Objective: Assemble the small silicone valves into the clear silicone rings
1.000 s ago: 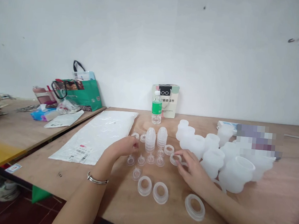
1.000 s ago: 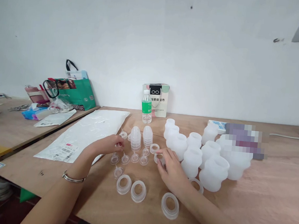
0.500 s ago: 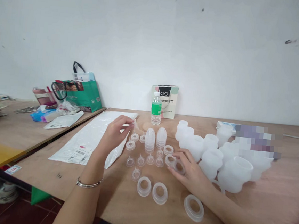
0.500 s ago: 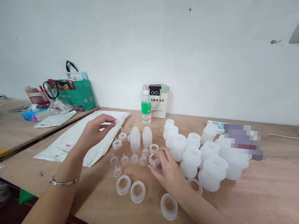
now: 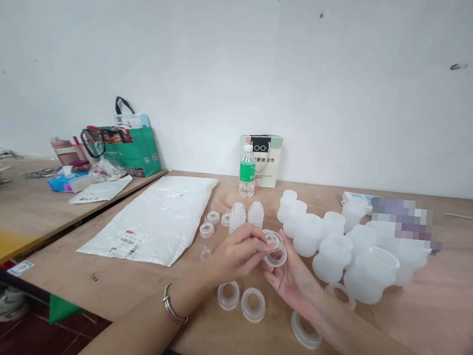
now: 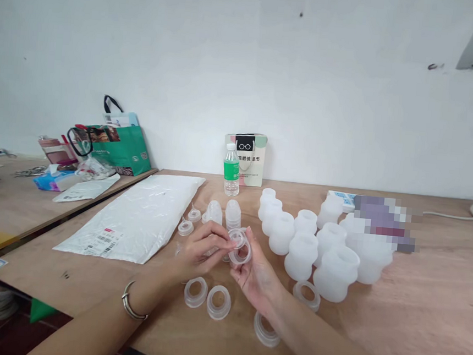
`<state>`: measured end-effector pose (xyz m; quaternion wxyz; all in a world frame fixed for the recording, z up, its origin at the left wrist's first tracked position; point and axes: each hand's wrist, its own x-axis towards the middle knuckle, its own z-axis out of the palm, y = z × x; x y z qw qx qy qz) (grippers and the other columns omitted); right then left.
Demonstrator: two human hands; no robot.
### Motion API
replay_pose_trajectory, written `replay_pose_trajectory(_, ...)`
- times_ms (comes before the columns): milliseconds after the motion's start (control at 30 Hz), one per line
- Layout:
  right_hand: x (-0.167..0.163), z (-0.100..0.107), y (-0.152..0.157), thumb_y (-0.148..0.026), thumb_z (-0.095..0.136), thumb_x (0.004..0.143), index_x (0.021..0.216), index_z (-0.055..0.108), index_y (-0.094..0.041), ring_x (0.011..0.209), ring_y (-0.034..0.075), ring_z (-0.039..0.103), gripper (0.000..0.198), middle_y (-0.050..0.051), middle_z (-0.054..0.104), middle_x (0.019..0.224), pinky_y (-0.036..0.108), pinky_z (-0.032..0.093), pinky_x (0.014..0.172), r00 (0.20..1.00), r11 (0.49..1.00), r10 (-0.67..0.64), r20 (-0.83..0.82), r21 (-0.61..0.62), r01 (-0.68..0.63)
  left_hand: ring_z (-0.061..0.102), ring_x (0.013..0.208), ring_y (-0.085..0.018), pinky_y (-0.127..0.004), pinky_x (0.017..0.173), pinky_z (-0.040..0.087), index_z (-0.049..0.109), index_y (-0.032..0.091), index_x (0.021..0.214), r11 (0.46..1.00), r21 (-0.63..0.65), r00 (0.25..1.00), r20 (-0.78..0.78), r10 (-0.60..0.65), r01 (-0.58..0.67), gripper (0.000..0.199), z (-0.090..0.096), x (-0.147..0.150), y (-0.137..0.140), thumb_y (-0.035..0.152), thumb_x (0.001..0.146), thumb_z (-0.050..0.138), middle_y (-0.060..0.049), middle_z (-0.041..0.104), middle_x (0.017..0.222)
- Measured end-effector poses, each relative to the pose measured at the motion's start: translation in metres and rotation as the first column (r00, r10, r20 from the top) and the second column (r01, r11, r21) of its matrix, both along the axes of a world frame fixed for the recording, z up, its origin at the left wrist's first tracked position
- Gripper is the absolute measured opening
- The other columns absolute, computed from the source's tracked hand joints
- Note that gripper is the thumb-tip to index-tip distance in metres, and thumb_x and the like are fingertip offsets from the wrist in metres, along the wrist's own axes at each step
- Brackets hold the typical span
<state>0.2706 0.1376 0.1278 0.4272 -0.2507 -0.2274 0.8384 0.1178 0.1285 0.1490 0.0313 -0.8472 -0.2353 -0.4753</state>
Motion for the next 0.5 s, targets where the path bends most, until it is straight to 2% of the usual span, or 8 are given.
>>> replay_pose_trajectory(167,-0.01,-0.003,0.013,-0.047,0.056,0.081,0.077,0.057,-0.018,0.045,0.005,0.05,0.03,-0.003,0.057,0.06,0.013,0.04,0.038,0.997,0.999,0.045,-0.069,0.005,-0.044,0.055,0.079,-0.01,-0.022,0.069,0.049,0.056,0.017,0.087,0.995,0.048,0.993,0.083,0.082,-0.086,0.01,-0.011,-0.004,0.013,0.011,0.079,0.058,-0.004,0.055,0.086)
replay_pose_trajectory(267,-0.01,-0.006,0.019,-0.047,0.053,0.083,0.075,0.057,-0.017,0.048,0.005,0.052,0.032,-0.002,0.058,0.062,0.012,0.044,0.043,0.997,1.0,0.013,-0.077,0.009,-0.013,0.056,0.078,-0.01,-0.022,0.068,0.048,0.055,0.017,0.086,0.996,0.055,0.994,0.082,0.072,-0.077,0.01,-0.015,-0.004,0.016,0.011,0.079,0.058,-0.004,0.056,0.086)
replay_pose_trajectory(400,-0.007,-0.01,0.025,-0.044,0.051,0.085,0.074,0.058,-0.015,0.052,0.005,0.054,0.032,-0.001,0.059,0.064,0.013,0.048,0.05,0.995,0.999,0.008,-0.104,0.035,-0.004,0.055,0.081,-0.011,-0.023,0.069,0.048,0.054,0.016,0.084,0.999,0.003,0.998,-0.048,0.043,-0.043,0.005,-0.016,-0.001,0.018,0.012,0.082,0.053,-0.005,0.056,0.088)
replay_pose_trajectory(500,-0.003,-0.016,0.029,-0.044,0.048,0.087,0.079,0.059,-0.016,0.054,0.007,0.055,0.031,0.001,0.061,0.068,0.014,0.049,0.052,0.996,0.997,0.05,-0.077,0.065,-0.045,0.054,0.083,-0.013,-0.024,0.072,0.048,0.054,0.015,0.081,0.994,-0.068,0.99,-0.121,0.071,-0.08,0.006,-0.016,0.0,0.021,0.013,0.084,0.049,-0.007,0.055,0.091)
